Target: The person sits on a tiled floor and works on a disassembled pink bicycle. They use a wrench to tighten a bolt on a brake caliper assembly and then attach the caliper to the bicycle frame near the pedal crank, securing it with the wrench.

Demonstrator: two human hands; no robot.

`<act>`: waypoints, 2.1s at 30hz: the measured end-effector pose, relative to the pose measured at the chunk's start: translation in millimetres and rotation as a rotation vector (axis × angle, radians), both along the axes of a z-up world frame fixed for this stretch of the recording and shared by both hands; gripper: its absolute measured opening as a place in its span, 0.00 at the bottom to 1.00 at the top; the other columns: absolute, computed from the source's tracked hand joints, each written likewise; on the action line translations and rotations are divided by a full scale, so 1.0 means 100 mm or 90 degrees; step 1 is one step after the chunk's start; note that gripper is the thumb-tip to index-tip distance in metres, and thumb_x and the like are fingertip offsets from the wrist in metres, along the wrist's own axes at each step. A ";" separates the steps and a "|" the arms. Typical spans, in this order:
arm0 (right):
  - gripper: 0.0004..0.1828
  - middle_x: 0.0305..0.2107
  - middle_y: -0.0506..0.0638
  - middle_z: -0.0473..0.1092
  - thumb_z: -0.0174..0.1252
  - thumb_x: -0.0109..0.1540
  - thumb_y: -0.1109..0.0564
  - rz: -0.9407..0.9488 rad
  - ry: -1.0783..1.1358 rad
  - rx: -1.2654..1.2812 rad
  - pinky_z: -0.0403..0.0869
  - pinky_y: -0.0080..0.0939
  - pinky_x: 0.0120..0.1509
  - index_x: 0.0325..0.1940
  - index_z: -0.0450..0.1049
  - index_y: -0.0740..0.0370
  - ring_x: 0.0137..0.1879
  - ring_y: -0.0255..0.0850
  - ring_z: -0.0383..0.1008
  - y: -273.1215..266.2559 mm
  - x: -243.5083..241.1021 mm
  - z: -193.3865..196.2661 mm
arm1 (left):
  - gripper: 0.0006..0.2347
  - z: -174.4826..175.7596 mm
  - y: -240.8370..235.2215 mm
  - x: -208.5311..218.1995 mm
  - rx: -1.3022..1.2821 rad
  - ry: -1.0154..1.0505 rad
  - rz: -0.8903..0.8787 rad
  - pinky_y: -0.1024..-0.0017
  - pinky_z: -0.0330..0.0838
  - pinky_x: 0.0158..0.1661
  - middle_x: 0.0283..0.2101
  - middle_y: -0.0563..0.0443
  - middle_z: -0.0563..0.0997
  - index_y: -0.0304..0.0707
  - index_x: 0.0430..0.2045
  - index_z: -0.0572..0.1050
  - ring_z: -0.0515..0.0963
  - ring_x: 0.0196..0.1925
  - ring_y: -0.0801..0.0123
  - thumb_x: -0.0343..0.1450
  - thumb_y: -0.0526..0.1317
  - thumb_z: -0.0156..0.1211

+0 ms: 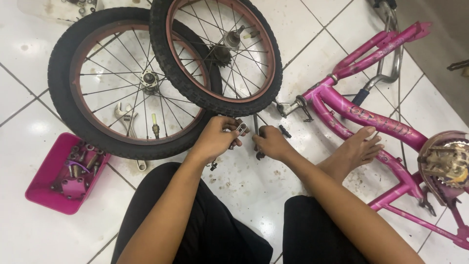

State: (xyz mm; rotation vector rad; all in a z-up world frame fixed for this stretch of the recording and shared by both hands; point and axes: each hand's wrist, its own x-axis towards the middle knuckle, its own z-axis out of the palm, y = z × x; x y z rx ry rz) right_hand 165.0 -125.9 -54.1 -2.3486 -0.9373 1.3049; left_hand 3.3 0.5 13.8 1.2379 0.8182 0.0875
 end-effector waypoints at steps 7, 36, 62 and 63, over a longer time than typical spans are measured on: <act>0.23 0.25 0.65 0.76 0.49 0.64 0.61 -0.084 0.058 -0.017 0.80 0.45 0.34 0.60 0.67 0.83 0.30 0.49 0.81 -0.32 0.30 0.43 | 0.16 0.04 -0.04 0.05 -0.010 0.006 -0.070 0.77 0.78 0.27 0.38 0.29 0.80 0.08 0.50 0.70 0.84 0.28 0.65 0.68 0.24 0.52; 0.18 0.07 0.57 0.64 0.59 0.63 0.47 0.051 -0.171 0.264 0.58 0.43 0.25 0.23 0.78 0.60 0.14 0.44 0.58 -0.44 0.24 0.99 | 0.16 -0.14 -0.05 0.09 -0.013 -0.068 0.010 0.78 0.77 0.25 0.36 0.34 0.79 0.12 0.49 0.72 0.83 0.27 0.67 0.68 0.24 0.53; 0.13 0.08 0.49 0.63 0.51 0.61 0.58 -0.025 0.102 0.084 0.59 0.36 0.25 0.37 0.79 0.70 0.15 0.36 0.59 -0.48 0.29 0.34 | 0.15 -0.09 0.00 0.03 0.025 -0.001 -0.036 0.79 0.77 0.26 0.37 0.33 0.82 0.13 0.49 0.73 0.84 0.27 0.68 0.68 0.25 0.53; 0.15 0.10 0.47 0.64 0.51 0.61 0.57 -0.011 0.146 0.050 0.61 0.35 0.25 0.41 0.79 0.72 0.15 0.35 0.61 -0.46 0.26 0.31 | 0.15 -0.12 -0.01 0.03 0.025 -0.004 -0.034 0.78 0.77 0.26 0.37 0.32 0.82 0.13 0.49 0.72 0.84 0.27 0.67 0.68 0.25 0.53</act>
